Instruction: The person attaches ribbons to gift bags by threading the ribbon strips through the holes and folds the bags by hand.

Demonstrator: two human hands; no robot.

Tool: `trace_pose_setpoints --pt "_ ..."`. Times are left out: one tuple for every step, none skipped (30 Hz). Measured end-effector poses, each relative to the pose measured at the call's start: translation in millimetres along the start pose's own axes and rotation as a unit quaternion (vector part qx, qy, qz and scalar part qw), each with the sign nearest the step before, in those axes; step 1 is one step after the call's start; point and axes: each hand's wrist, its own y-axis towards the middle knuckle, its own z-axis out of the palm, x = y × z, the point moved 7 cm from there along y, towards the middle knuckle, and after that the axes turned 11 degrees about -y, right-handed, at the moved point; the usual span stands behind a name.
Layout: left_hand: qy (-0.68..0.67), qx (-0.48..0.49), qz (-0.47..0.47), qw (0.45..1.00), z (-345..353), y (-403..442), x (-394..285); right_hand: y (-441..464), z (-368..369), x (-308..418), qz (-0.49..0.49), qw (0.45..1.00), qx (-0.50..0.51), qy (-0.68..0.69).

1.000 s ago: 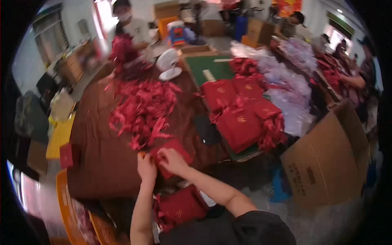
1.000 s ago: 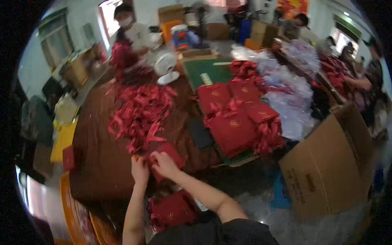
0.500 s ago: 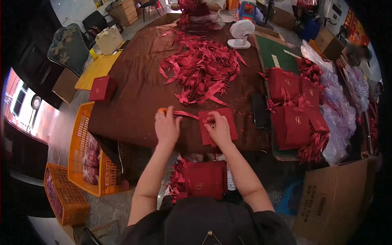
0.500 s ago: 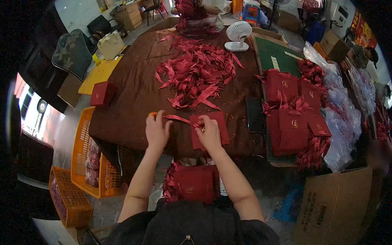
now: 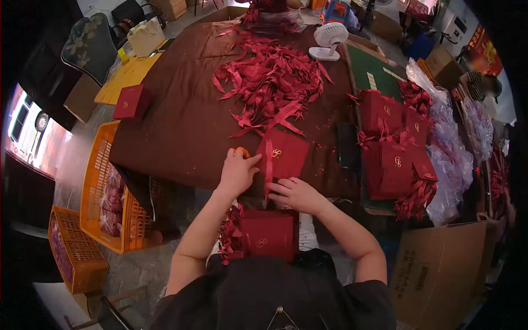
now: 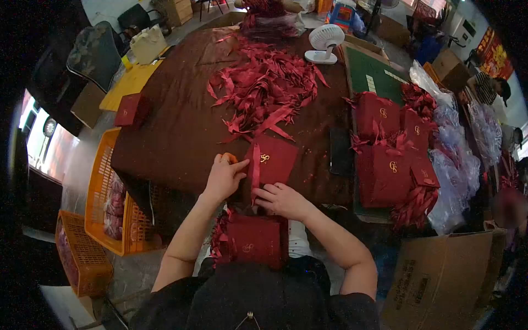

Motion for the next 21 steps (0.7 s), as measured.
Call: trace_pose_setpoints --pt "0.002 0.002 -0.003 1.000 1.1 -0.9 -0.2 1.8 3.7 -0.5 -0.006 1.000 0.007 -0.007" --pt "-0.007 -0.015 -0.012 1.000 1.0 -1.7 -0.4 3.8 4.2 -2.0 0.000 1.000 -0.008 -0.026" --pt "-0.016 -0.033 -0.020 0.999 0.8 -1.9 0.0 7.1 5.5 -0.7 -0.002 1.000 -0.010 -0.023" --pt "-0.029 -0.047 -0.041 0.998 2.3 -1.0 3.0 9.8 5.9 -2.4 0.015 1.000 -0.017 -0.006" --pt "-0.027 -0.047 -0.042 0.998 4.8 -0.8 1.9 11.8 6.1 -4.5 0.032 0.999 -0.023 0.010" --pt "-0.027 -0.072 -0.060 0.995 4.2 -1.2 2.9 14.6 4.4 -5.4 0.041 0.998 -0.042 0.013" --pt "-0.029 -0.097 -0.077 0.992 4.8 -1.8 4.0 15.2 4.1 -4.5 0.039 0.998 -0.042 0.013" --pt "-0.002 -0.127 -0.077 0.989 9.9 -4.3 6.1 14.9 7.8 -4.3 0.046 0.999 -0.011 0.022" --pt "-0.001 -0.128 -0.076 0.989 11.1 -5.0 3.9 15.2 9.3 -3.9 0.054 0.998 0.020 0.031" --pt "-0.005 -0.132 -0.091 0.987 11.4 -5.6 4.6 16.1 6.3 -2.5 0.055 0.998 0.020 0.031" --pt "-0.009 -0.136 -0.106 0.985 11.7 -6.3 5.4 16.1 -5.1 -6.6 0.092 0.989 -0.048 0.106" --pt "-0.009 -0.136 -0.106 0.985 12.9 -6.7 4.1 15.5 -17.3 -11.3 0.128 0.969 -0.115 0.179" --pt "-0.006 -0.150 -0.108 0.983 12.9 -6.7 3.5 19.1 -37.1 -17.0 0.159 0.948 -0.185 0.206" --pt "-0.004 -0.165 -0.110 0.980 12.7 -6.7 3.0 21.1 -57.2 -25.1 0.188 0.920 -0.253 0.233" --pt "-0.004 -0.165 -0.111 0.980 14.3 -6.5 2.6 22.4 -71.0 -33.9 0.209 0.905 -0.280 0.245" --pt "-0.023 -0.182 -0.106 0.977 13.9 -7.3 1.5 17.6 -68.1 -44.5 0.257 0.864 -0.308 0.305" --pt "-0.040 -0.199 -0.099 0.974 12.4 -7.4 0.9 13.0 -64.1 -54.6 0.302 0.816 -0.336 0.361" --pt "-0.040 -0.200 -0.097 0.974 13.1 -6.8 1.5 9.5 -61.6 -65.7 0.333 0.775 -0.346 0.411" --pt "-0.062 -0.193 -0.109 0.973 15.4 -6.6 4.7 7.3 -66.9 -72.0 0.353 0.787 -0.363 0.352" --pt "-0.084 -0.186 -0.120 0.972 17.9 -6.7 7.8 5.2 -72.1 -77.6 0.371 0.796 -0.378 0.293" --pt "-0.083 -0.187 -0.121 0.971 16.9 -6.3 8.7 8.2 -80.4 -78.7 0.372 0.836 -0.360 0.184"
